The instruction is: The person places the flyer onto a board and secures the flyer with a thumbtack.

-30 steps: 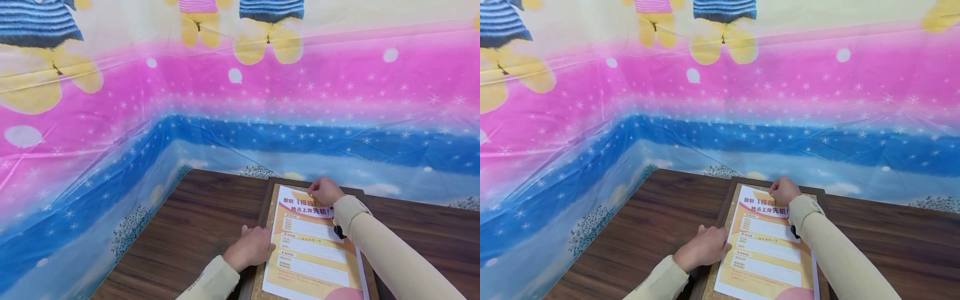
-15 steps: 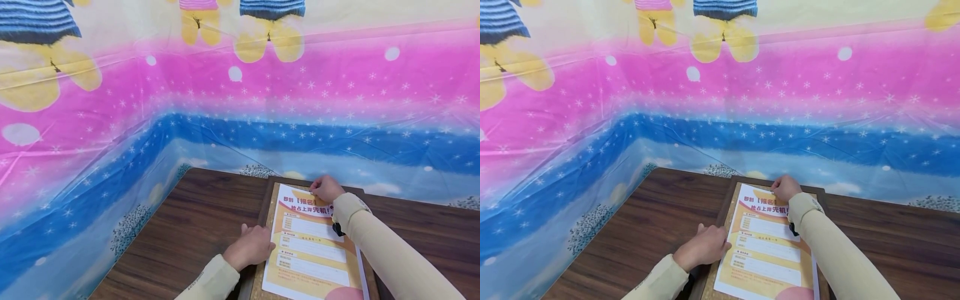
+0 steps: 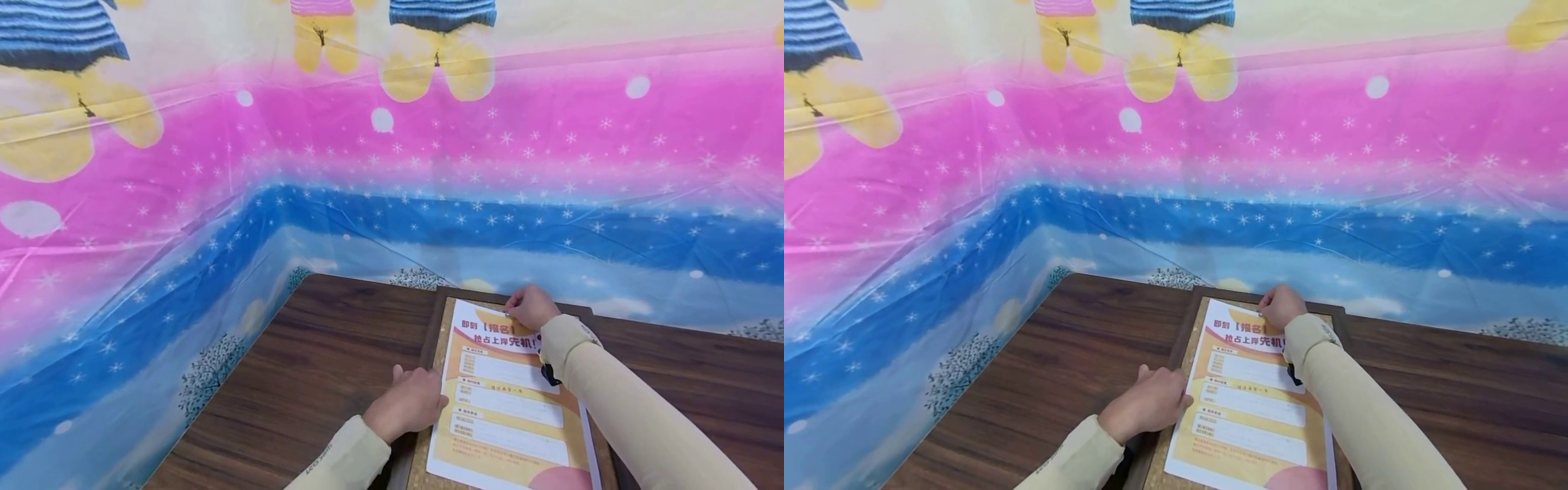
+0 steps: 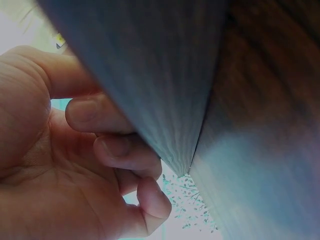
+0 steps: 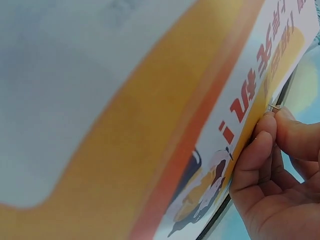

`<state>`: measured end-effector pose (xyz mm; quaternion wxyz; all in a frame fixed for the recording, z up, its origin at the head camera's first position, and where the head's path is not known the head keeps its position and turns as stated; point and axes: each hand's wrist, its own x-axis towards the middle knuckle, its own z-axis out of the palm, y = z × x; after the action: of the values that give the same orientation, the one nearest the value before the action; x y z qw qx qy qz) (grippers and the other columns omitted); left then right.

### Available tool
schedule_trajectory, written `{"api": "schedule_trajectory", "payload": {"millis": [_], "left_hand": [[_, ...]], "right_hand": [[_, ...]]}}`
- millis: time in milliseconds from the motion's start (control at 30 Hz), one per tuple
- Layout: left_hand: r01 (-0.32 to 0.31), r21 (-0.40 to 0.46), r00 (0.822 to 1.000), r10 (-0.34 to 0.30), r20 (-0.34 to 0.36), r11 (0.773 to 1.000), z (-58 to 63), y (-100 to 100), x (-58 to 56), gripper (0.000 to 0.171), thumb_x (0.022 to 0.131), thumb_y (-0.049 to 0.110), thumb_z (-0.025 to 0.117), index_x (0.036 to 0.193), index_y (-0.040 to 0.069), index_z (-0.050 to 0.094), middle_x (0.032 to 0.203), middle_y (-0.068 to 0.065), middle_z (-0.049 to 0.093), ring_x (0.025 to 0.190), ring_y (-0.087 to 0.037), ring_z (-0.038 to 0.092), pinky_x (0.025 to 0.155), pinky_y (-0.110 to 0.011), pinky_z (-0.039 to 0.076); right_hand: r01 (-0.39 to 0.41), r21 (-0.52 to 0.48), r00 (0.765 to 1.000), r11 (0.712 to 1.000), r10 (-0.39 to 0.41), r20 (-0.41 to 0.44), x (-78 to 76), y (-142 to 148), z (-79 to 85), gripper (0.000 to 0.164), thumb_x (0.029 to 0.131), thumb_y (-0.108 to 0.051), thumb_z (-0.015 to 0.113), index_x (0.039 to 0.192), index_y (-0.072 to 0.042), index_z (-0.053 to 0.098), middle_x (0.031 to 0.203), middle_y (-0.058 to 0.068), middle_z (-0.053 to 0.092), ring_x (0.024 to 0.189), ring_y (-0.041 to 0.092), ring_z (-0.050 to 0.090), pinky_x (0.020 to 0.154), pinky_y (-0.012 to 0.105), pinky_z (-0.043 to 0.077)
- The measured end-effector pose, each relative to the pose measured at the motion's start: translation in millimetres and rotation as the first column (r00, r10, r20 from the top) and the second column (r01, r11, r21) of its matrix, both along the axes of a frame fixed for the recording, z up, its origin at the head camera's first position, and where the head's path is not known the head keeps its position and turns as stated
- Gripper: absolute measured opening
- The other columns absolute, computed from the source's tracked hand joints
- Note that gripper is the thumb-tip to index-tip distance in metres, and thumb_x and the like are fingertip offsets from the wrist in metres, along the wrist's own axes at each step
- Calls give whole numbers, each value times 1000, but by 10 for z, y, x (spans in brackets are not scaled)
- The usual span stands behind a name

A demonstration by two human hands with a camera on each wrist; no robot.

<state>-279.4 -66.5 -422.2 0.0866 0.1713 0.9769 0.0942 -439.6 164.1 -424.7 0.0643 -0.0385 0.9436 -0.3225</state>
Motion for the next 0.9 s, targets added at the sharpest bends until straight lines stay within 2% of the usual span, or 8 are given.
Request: {"api": "schedule_trajectory", "payload": {"millis": [467,667,900], "left_hand": [[7,4,1000,-7,-6,1000,6,-1,-5,22,85,31,53,77,10,54,59,3,45,51,-11,43,68,-37,24],[-4,10,1000,3,21,1000,13,-2,6,21,85,30,52,79,10,55,59,3,45,51,-12,43,71,-37,24],[-3,8,1000,3,10,1000,7,-9,4,22,85,31,53,81,9,56,59,3,46,51,-11,43,71,-37,24]], "right_hand": [[24,11,1000,1000,-23,-18,14,-17,15,10,82,-11,57,85,-3,63,80,10,56,71,23,49,59,32,39],[39,9,999,999,-38,-35,0,-29,-20,10,82,-12,58,83,-5,64,81,9,56,72,23,50,60,33,39],[54,26,998,998,-53,-41,9,-55,-11,10,82,-14,58,83,-5,64,81,9,56,73,23,50,59,32,39]]}}
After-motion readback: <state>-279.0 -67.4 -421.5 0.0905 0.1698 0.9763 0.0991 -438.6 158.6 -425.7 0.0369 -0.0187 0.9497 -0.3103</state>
